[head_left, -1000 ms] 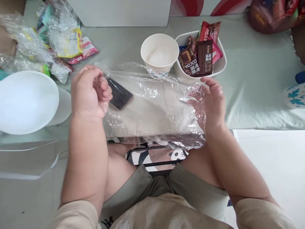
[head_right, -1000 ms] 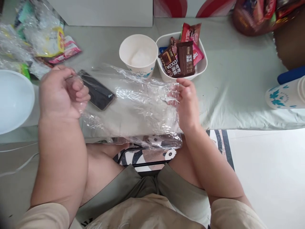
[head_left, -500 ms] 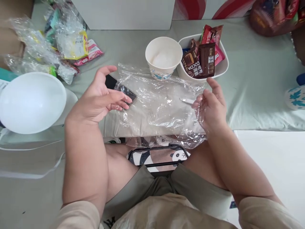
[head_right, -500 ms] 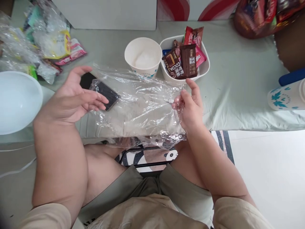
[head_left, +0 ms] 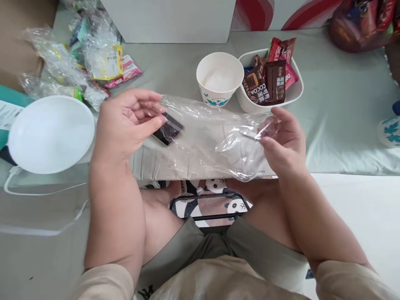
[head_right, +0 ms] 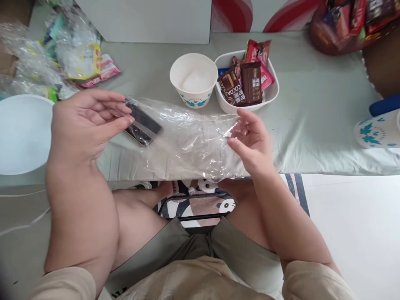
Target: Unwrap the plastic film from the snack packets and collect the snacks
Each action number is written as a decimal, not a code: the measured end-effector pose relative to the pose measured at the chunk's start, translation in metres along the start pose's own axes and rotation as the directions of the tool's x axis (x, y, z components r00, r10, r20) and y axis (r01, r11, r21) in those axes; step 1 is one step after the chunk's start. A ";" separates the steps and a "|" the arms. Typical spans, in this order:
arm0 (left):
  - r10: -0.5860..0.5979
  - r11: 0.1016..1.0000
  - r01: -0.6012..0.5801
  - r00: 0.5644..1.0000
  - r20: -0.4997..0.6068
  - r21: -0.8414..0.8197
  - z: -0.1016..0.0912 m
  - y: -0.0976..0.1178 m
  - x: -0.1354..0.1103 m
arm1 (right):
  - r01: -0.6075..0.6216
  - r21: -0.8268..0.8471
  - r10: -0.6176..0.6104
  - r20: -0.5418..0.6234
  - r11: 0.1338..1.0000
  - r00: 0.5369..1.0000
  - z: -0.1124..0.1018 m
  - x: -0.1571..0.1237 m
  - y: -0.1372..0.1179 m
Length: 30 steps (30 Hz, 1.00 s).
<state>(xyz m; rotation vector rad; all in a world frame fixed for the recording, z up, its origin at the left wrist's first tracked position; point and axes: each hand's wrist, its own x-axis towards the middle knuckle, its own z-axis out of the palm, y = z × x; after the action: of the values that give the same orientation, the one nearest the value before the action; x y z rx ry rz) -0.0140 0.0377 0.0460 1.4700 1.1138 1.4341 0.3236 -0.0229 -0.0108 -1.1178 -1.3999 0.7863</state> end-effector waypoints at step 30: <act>-0.028 0.992 0.003 0.979 -0.200 -0.124 0.037 -0.010 -0.001 | -0.168 0.001 0.162 -0.262 0.986 0.951 0.015 -0.003 -0.029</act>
<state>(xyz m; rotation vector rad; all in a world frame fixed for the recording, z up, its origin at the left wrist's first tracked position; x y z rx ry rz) 0.0227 0.0417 0.0346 1.2480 1.1334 1.6387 0.3028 -0.0332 0.0121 -1.3177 -1.1066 0.7126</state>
